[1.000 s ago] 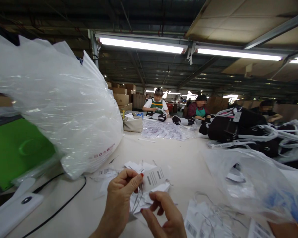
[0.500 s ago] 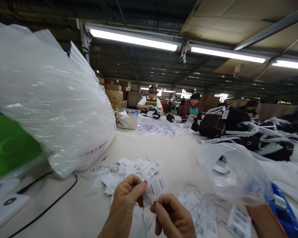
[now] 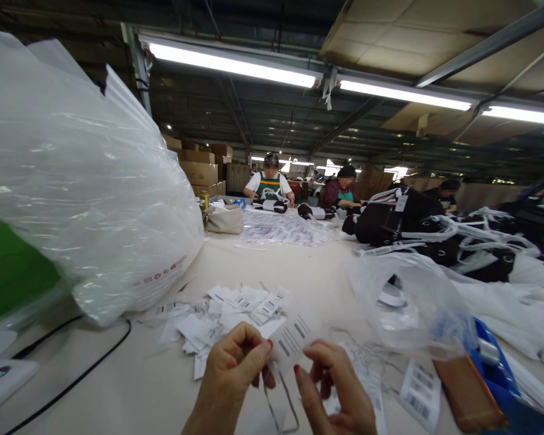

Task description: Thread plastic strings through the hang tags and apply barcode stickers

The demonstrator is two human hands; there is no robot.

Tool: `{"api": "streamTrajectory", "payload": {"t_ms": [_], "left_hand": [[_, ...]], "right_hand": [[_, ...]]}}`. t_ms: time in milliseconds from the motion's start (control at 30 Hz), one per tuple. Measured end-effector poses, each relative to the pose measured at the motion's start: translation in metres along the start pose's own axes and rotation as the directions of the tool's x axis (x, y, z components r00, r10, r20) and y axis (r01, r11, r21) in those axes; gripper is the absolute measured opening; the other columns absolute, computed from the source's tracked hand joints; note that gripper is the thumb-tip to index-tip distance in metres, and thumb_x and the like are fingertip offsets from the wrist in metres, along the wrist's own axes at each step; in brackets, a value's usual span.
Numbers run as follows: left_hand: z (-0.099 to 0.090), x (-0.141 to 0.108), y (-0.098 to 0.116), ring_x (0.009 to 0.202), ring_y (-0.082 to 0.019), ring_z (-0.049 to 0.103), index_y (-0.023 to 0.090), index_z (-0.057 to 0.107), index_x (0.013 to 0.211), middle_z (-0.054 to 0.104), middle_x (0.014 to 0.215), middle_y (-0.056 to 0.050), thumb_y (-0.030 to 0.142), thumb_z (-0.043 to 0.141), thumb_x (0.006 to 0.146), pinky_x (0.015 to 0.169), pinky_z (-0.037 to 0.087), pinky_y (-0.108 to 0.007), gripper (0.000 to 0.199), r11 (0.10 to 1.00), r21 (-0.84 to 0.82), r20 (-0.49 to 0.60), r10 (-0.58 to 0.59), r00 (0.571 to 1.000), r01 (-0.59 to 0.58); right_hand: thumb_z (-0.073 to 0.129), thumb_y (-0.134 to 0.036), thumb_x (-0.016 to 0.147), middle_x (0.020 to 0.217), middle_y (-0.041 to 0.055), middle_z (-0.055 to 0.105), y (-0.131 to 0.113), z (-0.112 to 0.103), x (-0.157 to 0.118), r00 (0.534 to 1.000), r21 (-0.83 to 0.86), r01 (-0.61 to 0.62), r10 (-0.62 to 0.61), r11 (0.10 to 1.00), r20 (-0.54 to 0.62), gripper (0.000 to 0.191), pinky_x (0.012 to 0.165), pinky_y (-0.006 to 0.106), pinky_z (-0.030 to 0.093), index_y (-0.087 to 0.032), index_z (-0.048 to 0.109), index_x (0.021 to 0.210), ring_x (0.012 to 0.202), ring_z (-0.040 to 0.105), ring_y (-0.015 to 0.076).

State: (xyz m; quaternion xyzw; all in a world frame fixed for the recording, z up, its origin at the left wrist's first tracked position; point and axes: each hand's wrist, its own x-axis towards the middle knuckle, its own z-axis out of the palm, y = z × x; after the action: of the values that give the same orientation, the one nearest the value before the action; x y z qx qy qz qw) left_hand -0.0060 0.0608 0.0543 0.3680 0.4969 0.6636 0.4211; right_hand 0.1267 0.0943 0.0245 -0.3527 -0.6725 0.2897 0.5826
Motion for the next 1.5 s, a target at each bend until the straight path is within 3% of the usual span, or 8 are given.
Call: {"api": "streamTrajectory", "payload": {"t_ms": [100, 267, 433, 533, 633, 800, 1000, 1500], "left_hand": [[0.002, -0.004, 0.006, 0.045, -0.009, 0.050, 0.016, 0.052, 0.062, 0.062, 0.057, 0.001, 0.032, 0.065, 0.072, 0.047, 0.035, -0.020, 0.022, 0.997, 0.074, 0.081, 0.014, 0.997, -0.020], [-0.004, -0.007, 0.005, 0.049, -0.009, 0.049, 0.018, 0.052, 0.068, 0.056, 0.058, 0.003, 0.028, 0.054, 0.080, 0.050, 0.038, -0.021, 0.015, 0.907, 0.369, 0.233, 0.122, 0.965, -0.203], [-0.013, -0.002, 0.003, 0.053, -0.010, 0.048, 0.021, 0.048, 0.076, 0.051, 0.060, 0.004, 0.011, 0.043, 0.084, 0.052, 0.037, -0.020, 0.014, 0.375, 0.529, 0.567, 0.511, 0.646, -0.761], [-0.016, -0.003, 0.007, 0.064, -0.013, 0.054, 0.021, 0.048, 0.085, 0.059, 0.072, 0.000, 0.005, 0.040, 0.085, 0.060, 0.041, -0.023, 0.018, 0.251, 0.540, 0.627, 0.517, 0.583, -0.804], [-0.020, -0.005, 0.009, 0.064, -0.012, 0.054, 0.021, 0.050, 0.083, 0.058, 0.070, 0.001, 0.005, 0.042, 0.084, 0.061, 0.042, -0.022, 0.018, 0.361, 0.533, 0.580, 0.502, 0.641, -0.765], [-0.020, -0.007, 0.011, 0.055, -0.011, 0.049, 0.018, 0.060, 0.082, 0.056, 0.063, 0.002, 0.021, 0.055, 0.078, 0.050, 0.041, -0.020, 0.007, 0.914, 0.357, 0.308, 0.081, 0.948, -0.194], [-0.008, -0.002, 0.019, 0.048, -0.008, 0.043, 0.013, 0.066, 0.076, 0.056, 0.056, 0.001, 0.029, 0.071, 0.062, 0.044, 0.034, -0.019, 0.021, 0.962, 0.172, 0.253, -0.250, 0.934, 0.211], [0.005, 0.008, 0.042, 0.044, -0.007, 0.044, 0.014, 0.064, 0.056, 0.057, 0.052, 0.002, 0.028, 0.067, 0.066, 0.045, 0.034, -0.019, 0.017, 0.983, 0.182, 0.124, 0.010, 0.992, -0.032]], "right_hand": [[0.053, -0.018, 0.079, 0.119, 0.0115, 0.056, -0.002, -0.014, 0.015, 0.919, -0.221, 0.392, -0.389, 0.893, 0.058, 0.026, 0.084, 0.038, 0.047, -0.022, 0.060, 0.105, 0.105, 0.055, 0.0257], [0.053, -0.011, 0.075, 0.134, 0.0167, 0.040, -0.015, -0.035, 0.041, 0.774, -0.443, 0.630, -0.564, 0.638, 0.288, 0.043, 0.093, 0.050, 0.039, -0.017, 0.052, 0.118, 0.123, 0.037, 0.0332], [0.051, -0.008, 0.072, 0.115, 0.0086, 0.060, -0.031, -0.039, 0.051, 0.638, -0.378, 0.770, -0.601, 0.515, 0.481, 0.041, 0.105, 0.051, 0.020, -0.018, 0.058, 0.111, 0.117, 0.046, 0.0276], [0.049, -0.010, 0.076, 0.077, 0.0005, 0.065, -0.029, -0.034, 0.047, 0.656, -0.320, 0.751, -0.599, 0.577, 0.459, 0.018, 0.104, 0.042, 0.024, -0.020, 0.063, 0.083, 0.088, 0.059, 0.0172], [0.050, -0.005, 0.076, 0.078, 0.0015, 0.065, -0.018, -0.032, 0.039, 0.652, -0.356, 0.758, -0.661, 0.547, 0.372, 0.018, 0.099, 0.039, 0.032, -0.019, 0.059, 0.070, 0.085, 0.060, 0.0153], [0.056, -0.008, 0.075, 0.090, 0.0033, 0.070, -0.002, -0.039, 0.031, 0.570, -0.447, 0.798, -0.749, 0.405, 0.337, 0.013, 0.095, 0.037, 0.039, -0.021, 0.060, 0.074, 0.089, 0.062, 0.0165], [0.057, -0.010, 0.074, 0.087, 0.0034, 0.072, 0.005, -0.043, 0.028, 0.553, -0.476, 0.805, -0.741, 0.355, 0.382, 0.013, 0.091, 0.039, 0.043, -0.022, 0.060, 0.078, 0.087, 0.065, 0.0182], [0.056, -0.012, 0.074, 0.105, 0.0075, 0.068, 0.017, -0.038, 0.010, 0.606, -0.598, 0.724, -0.730, 0.343, 0.315, 0.017, 0.089, 0.043, 0.040, -0.023, 0.062, 0.085, 0.104, 0.056, 0.0244]]}}
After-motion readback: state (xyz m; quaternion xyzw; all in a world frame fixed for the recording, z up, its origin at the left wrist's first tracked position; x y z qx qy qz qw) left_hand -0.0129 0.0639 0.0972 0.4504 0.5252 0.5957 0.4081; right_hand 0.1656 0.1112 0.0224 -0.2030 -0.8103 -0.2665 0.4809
